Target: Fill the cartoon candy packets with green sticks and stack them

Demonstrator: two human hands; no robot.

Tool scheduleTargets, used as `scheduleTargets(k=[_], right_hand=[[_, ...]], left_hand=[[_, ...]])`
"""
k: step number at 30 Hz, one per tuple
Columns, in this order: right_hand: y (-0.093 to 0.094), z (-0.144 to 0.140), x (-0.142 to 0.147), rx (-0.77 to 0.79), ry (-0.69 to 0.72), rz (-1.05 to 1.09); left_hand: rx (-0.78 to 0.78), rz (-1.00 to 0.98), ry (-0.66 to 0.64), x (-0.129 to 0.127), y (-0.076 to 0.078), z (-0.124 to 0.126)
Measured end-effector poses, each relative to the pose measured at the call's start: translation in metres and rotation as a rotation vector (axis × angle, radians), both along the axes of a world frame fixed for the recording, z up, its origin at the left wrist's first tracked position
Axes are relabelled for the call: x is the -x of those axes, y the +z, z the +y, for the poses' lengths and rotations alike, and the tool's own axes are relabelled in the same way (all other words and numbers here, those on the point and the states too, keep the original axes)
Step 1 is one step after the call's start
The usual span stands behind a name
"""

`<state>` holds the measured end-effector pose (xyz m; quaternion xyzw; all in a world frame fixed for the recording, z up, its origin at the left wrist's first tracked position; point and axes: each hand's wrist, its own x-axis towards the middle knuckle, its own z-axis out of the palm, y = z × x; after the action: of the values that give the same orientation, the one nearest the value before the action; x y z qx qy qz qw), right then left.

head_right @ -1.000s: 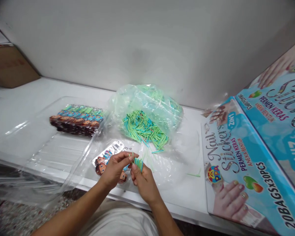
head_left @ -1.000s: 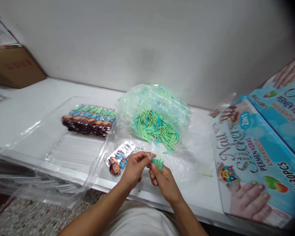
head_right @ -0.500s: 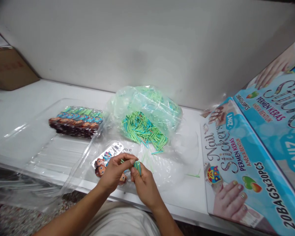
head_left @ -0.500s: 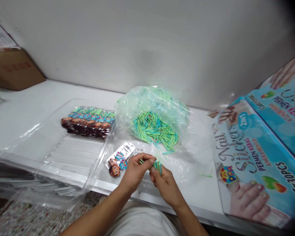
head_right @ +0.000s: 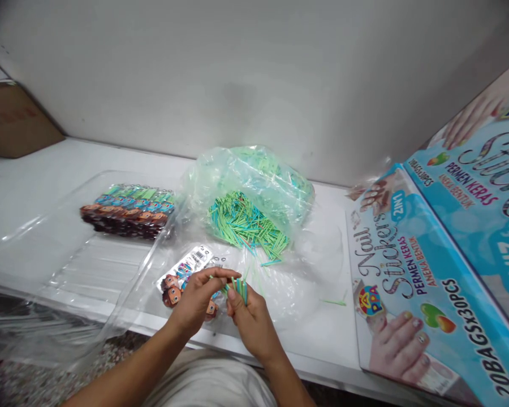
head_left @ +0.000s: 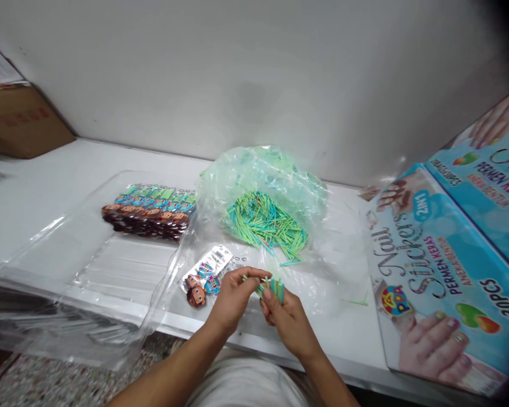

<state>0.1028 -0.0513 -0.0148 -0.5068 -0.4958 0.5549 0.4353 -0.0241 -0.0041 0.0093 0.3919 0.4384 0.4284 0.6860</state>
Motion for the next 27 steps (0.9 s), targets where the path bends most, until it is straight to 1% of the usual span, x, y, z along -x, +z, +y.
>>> scheduleTargets(k=[3, 5, 8, 11, 14, 15, 16, 19, 21, 23, 25, 27], right_hand=[[-0.0012, 0.0011, -0.0023, 0.011, 0.02, 0.04], [-0.0023, 0.0014, -0.0042, 0.007, 0.03, 0.034], [-0.0045, 0.001, -0.0062, -0.005, 0.054, 0.011], [-0.0061, 0.0, -0.0059, -0.012, 0.07, -0.013], [-0.0061, -0.0006, -0.004, 0.01, 0.089, -0.001], [-0.0058, -0.0006, -0.0035, 0.019, 0.097, 0.01], [-0.0053, -0.0006, -0.003, 0.026, 0.104, 0.021], [-0.0033, 0.0, -0.003, 0.039, 0.105, 0.044], [-0.0022, 0.0004, -0.0037, 0.041, 0.099, 0.055], [-0.0019, 0.0005, -0.0045, 0.04, 0.098, 0.061], [-0.0025, 0.0001, -0.0051, 0.041, 0.11, 0.066], [-0.0037, -0.0004, -0.0054, 0.044, 0.137, 0.085]], left_hand=[[0.021, -0.048, -0.117, 0.0002, 0.0021, -0.0001], [0.009, -0.052, -0.145, 0.0006, 0.0017, 0.0006], [-0.035, -0.017, -0.124, 0.0009, 0.0005, 0.0018], [0.002, 0.01, -0.113, 0.0004, 0.0017, 0.0019], [-0.007, 0.007, -0.027, -0.0006, 0.0043, 0.0011], [-0.016, 0.0, -0.009, -0.0008, 0.0049, 0.0009], [-0.014, -0.012, -0.018, -0.0009, 0.0053, 0.0007], [0.039, -0.051, -0.151, -0.0007, 0.0048, 0.0006], [0.044, -0.056, -0.2, -0.0007, 0.0039, 0.0009], [0.005, -0.036, -0.167, -0.0013, 0.0034, 0.0012], [-0.029, -0.028, -0.1, -0.0022, 0.0044, 0.0015], [-0.033, -0.027, -0.066, -0.0025, 0.0067, 0.0018]])
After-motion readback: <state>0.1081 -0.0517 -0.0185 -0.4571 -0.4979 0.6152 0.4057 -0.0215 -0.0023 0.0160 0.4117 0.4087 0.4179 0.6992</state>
